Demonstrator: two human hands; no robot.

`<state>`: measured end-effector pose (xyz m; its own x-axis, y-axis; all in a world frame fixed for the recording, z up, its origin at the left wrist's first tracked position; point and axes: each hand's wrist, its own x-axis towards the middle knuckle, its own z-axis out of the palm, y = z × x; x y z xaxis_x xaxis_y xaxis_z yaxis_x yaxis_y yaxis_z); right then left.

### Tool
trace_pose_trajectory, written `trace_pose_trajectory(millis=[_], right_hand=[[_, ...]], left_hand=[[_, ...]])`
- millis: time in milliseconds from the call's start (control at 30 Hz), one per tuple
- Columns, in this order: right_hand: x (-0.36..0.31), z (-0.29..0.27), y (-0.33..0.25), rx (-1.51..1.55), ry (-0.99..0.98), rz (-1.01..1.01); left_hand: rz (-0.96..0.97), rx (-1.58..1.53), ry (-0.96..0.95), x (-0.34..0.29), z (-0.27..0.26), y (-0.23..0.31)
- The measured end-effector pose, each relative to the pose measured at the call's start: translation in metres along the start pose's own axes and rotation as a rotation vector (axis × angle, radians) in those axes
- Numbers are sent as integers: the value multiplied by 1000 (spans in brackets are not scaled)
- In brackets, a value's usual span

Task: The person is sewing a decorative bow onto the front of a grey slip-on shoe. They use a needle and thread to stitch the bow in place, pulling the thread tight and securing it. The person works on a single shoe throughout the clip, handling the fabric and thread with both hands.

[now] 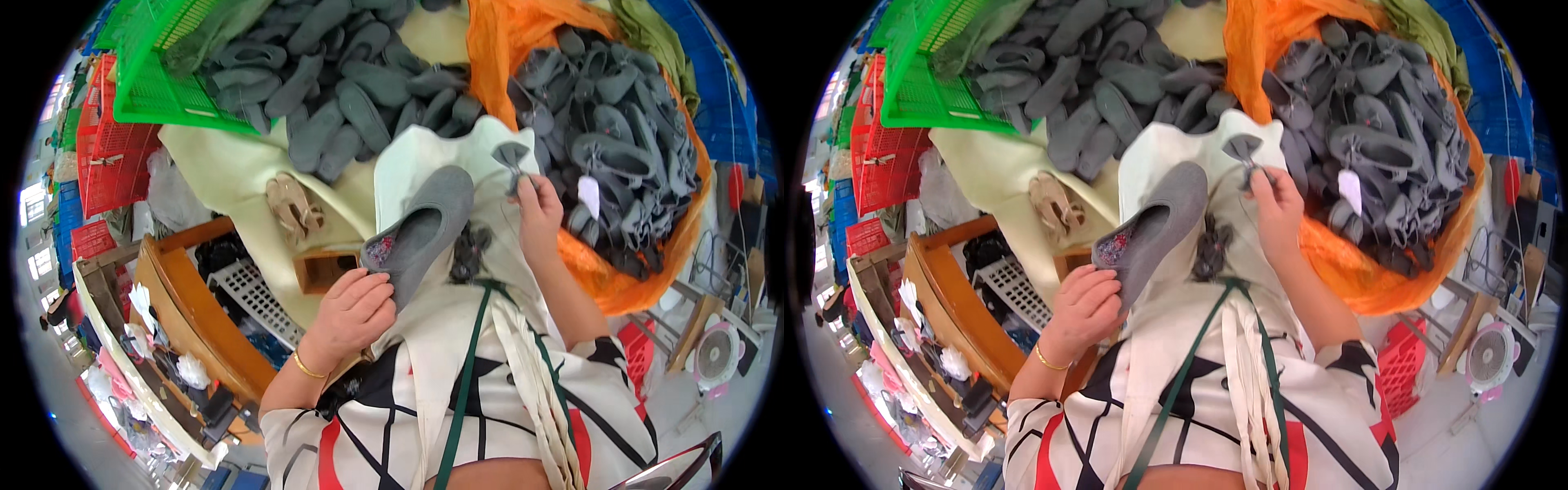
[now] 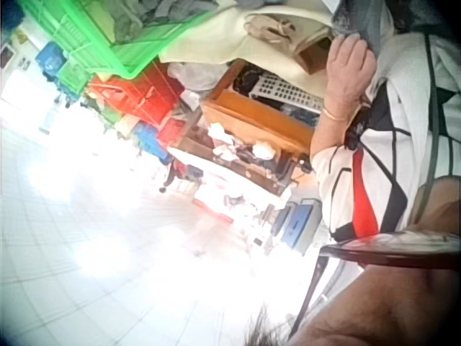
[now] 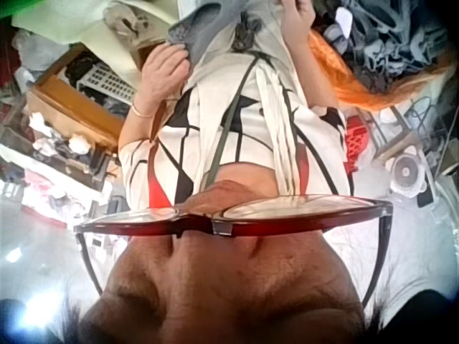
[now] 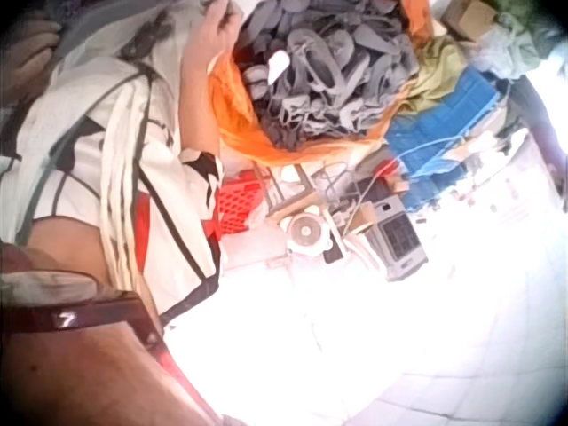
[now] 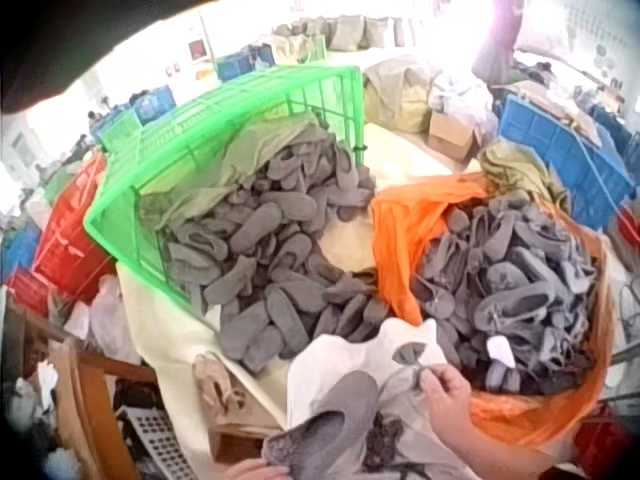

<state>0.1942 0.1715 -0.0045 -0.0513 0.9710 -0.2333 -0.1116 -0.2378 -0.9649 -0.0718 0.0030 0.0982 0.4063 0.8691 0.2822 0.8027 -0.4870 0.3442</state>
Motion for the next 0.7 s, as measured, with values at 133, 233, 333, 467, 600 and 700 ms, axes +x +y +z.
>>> trace_pose_trajectory(millis=[133,233,333,467,600,700], right_hand=[[-24,19,14,-38,-169,92],[-34,32,20,-44,-288,161],[-35,40,16,-37,-250,91],[-34,40,14,-68,-260,75],[-32,39,20,-152,-254,66],[-21,29,29,-205,-269,86]], left_hand=[[-122,-12,-322,-25,20,33],[-286,-159,-349,-29,34,37],[-575,-230,-209,-18,45,38],[-782,-631,-114,8,63,31],[-1158,-1677,183,20,97,33],[-1044,-2016,538,30,110,38]])
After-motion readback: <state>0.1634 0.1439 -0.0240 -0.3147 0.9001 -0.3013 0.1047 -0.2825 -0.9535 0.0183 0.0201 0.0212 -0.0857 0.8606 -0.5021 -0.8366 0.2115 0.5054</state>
